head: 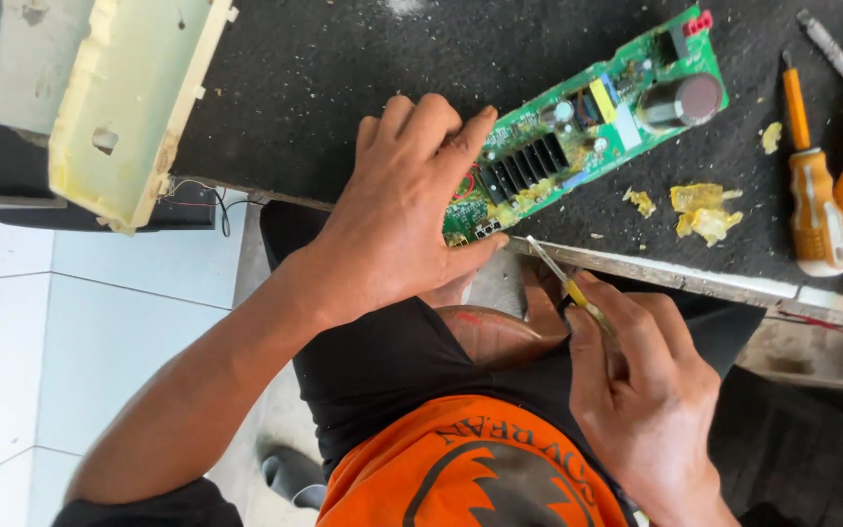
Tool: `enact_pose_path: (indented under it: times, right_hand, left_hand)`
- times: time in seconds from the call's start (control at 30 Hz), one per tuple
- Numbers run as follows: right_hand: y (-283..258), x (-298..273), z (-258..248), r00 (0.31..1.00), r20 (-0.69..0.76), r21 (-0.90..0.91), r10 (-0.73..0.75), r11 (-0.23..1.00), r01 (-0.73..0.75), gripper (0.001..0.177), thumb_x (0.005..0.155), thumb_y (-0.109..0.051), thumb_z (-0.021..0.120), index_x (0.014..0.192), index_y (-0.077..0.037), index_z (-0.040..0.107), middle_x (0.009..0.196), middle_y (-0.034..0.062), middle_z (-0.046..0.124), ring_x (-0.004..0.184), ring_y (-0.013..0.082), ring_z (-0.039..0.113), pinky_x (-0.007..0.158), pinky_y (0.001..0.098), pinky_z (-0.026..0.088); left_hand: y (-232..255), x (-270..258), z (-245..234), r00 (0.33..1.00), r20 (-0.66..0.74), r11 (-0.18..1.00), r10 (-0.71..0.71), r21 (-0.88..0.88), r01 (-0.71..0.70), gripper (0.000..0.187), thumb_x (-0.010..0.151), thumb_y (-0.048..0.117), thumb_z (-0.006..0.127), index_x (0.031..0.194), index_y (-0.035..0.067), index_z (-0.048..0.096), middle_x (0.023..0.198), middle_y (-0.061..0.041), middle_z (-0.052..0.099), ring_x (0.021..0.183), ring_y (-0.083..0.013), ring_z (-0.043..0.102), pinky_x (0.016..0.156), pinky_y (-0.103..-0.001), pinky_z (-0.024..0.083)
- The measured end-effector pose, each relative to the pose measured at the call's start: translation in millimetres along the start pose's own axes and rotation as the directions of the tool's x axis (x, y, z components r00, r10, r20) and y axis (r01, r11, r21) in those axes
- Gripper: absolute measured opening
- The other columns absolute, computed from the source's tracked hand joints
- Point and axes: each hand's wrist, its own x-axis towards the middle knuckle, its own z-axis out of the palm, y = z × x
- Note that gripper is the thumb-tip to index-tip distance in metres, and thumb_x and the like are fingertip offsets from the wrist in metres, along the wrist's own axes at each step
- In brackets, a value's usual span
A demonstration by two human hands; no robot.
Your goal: The person scrapes residue off a green circuit board using a screwdriver, then uses pliers to remove small components from the board. The person works at a cluttered table with various tools nearby.
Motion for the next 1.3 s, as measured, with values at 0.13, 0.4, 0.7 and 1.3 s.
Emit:
enact_pose_path:
  times: [0.13,0.4,0.7,1.3]
  right_hand:
    - [0.1,0.3,3.4,0.998,0.049,-0.027,-0.039,0.999,0.040,0.024,0.105,-0.004,0.068,0.128,-0.009,0.074,0.103,0.0078,0.066,0.074,0.0204,0.065,0.059,0.0355,0.049]
    - [-1.0,0.8,8.3,0.993,0.079,-0.184,-0.091,0.977,0.105,0.031,0.107,-0.008,0.072,0.137,-0.016,0.073,0.105,0.0035,0.066,0.072,0.0209,0.062,0.057,0.0409,0.046]
    - [-14.1,4.4,10.2,0.994,0.046,-0.262,-0.104,0.959,0.112,0.028,0.108,-0.005,0.071,0.134,-0.014,0.077,0.100,0.0006,0.065,0.072,0.0151,0.063,0.057,0.0333,0.044]
    - [-48.9,18.4,13.5,0.992,0.035,-0.419,-0.120,0.899,0.124,0.033,0.103,-0.001,0.063,0.128,-0.013,0.080,0.086,-0.0020,0.060,0.056,0.0186,0.051,0.050,0.0343,0.032]
  left_hand:
    - [0.4,-0.9,1.3,0.999,0.027,1.000,-0.022,0.006,0.022,0.099,0.081,0.060,0.093,0.149,0.001,0.051,0.112,-0.010,0.043,0.099,-0.0300,0.041,0.084,-0.046,0.040]
    - [-1.0,-1.4,2.0,1.000,0.004,1.000,-0.018,0.009,0.018,0.098,0.081,0.061,0.095,0.147,0.002,0.052,0.112,-0.009,0.043,0.100,-0.0297,0.042,0.085,-0.046,0.040]
    - [6.5,-0.8,-1.3,0.997,-0.017,0.997,-0.071,0.001,0.071,0.092,0.079,0.058,0.093,0.142,0.004,0.054,0.112,-0.009,0.045,0.102,-0.0319,0.045,0.088,-0.047,0.042]
    - [12.2,-0.9,-2.3,0.995,0.004,0.994,-0.104,0.016,0.104,0.094,0.080,0.063,0.090,0.142,0.001,0.054,0.109,-0.008,0.043,0.098,-0.0294,0.043,0.084,-0.044,0.042]
